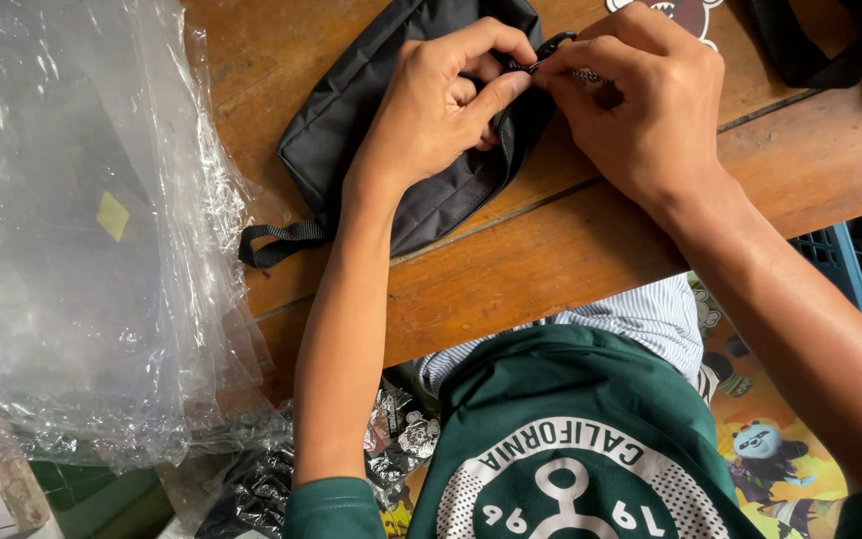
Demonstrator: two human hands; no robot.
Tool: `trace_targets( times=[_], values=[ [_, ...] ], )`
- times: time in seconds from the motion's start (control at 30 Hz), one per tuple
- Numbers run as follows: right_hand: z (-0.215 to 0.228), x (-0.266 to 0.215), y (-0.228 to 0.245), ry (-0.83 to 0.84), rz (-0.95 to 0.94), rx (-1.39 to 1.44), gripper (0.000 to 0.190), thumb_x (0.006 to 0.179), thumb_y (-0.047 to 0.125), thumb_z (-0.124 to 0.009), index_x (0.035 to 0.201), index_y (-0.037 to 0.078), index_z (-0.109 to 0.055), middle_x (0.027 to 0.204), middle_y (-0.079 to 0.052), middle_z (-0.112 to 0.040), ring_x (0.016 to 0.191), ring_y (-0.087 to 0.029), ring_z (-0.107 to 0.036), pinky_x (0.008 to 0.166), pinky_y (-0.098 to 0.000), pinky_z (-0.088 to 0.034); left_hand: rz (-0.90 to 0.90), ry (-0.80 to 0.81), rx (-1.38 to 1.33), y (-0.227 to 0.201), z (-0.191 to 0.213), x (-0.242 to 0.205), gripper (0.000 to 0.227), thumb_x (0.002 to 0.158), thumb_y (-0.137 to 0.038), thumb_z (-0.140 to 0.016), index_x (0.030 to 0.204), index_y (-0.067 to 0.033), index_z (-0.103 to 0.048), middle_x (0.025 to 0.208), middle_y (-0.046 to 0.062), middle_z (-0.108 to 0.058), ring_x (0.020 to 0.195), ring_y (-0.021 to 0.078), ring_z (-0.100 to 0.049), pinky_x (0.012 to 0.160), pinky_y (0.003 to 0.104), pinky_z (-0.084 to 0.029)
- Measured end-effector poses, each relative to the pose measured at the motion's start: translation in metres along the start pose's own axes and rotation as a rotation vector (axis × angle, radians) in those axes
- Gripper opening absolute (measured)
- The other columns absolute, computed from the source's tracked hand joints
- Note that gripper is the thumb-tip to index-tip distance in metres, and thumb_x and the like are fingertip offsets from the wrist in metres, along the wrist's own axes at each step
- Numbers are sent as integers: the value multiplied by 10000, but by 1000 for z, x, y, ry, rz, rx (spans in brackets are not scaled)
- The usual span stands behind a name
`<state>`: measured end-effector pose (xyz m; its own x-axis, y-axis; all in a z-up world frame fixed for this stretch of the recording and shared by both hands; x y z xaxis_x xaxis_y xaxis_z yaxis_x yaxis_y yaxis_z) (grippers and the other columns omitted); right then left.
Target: The person uses a light blue brush to scrub the exterior and interior of a small black bag on a wooden table. They then attach a metal chain to a cartoon bear sticker and connect it to the bag's zipper pull.
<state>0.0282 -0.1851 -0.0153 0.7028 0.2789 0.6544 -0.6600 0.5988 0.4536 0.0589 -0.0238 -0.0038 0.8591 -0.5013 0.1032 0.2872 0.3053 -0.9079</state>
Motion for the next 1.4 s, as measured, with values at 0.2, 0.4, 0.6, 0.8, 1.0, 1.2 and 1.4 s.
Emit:
trace_targets(
  times=[0.2,0.4,0.6,0.8,1.0,1.2,1.4],
  values=[
    [-5,-3,0,24,33,-89,125,1052,-19,-917,1046,94,-864,1015,-55,-749,851,-265,-634,694,-367,-475,-15,-5,19,0,-1,0,82,1028,-41,-615,1073,-74,-674,813,27,-602,498,112,-668,462,181,-517],
    [-4,-3,1,50,38,-85,150,1036,-72,-847,1077,73,-851,1028,-58,-728,885,-266,-626,711,-364,-479,33,-42,7,6,-2,1,99,1011,-63,-614,1051,-81,-703,761,2,-592,476,67,-612,438,176,-537],
    [-5,-5,1,75,52,-140,129,1072,22,-867,1135,134,-862,1016,-29,-773,833,-236,-647,684,-348,-483,67,-51,-5,9,-2,1,69,1014,-76,-642,1039,-92,-705,750,4,-613,479,90,-671,432,155,-511],
    [-2,-6,-1,44,7,-72,165,1067,-23,-891,1092,76,-761,921,-25,-756,729,-231,-589,668,-357,-452,93,-54,-35,15,-2,2,54,1006,-114,-653,1047,-106,-689,758,7,-597,509,59,-629,461,200,-644],
    [-4,-5,-2,66,-7,-43,174,982,-69,-780,1067,77,-739,996,-24,-774,795,-245,-611,722,-368,-480,81,-38,-39,15,-4,2,46,1008,-91,-653,1044,-113,-672,789,16,-575,508,57,-603,458,185,-611],
    [-4,-5,-4,61,-20,-17,176,1026,-32,-879,1078,52,-733,1028,-48,-775,861,-256,-668,748,-370,-494,-12,21,21,1,-4,1,103,1077,-152,-546,992,-100,-571,732,5,-389,481,60,-452,436,206,-497],
    [-3,-4,-4,43,-18,14,198,1028,-26,-904,1055,31,-717,1027,-72,-780,837,-258,-641,729,-371,-474,-72,66,137,-3,-7,1,48,1095,-99,-492,1048,-107,-497,755,14,-432,502,100,-446,521,263,-365]
  ],
)
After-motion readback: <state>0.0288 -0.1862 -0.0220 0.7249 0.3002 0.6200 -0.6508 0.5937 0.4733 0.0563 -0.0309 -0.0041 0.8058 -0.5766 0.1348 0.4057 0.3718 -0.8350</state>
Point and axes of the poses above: each hand's wrist, its own x-axis towards the middle knuckle, its own z-axis out of the back of the hand, y = z × x, the point moved 7 cm from there along x, towards the middle knuckle
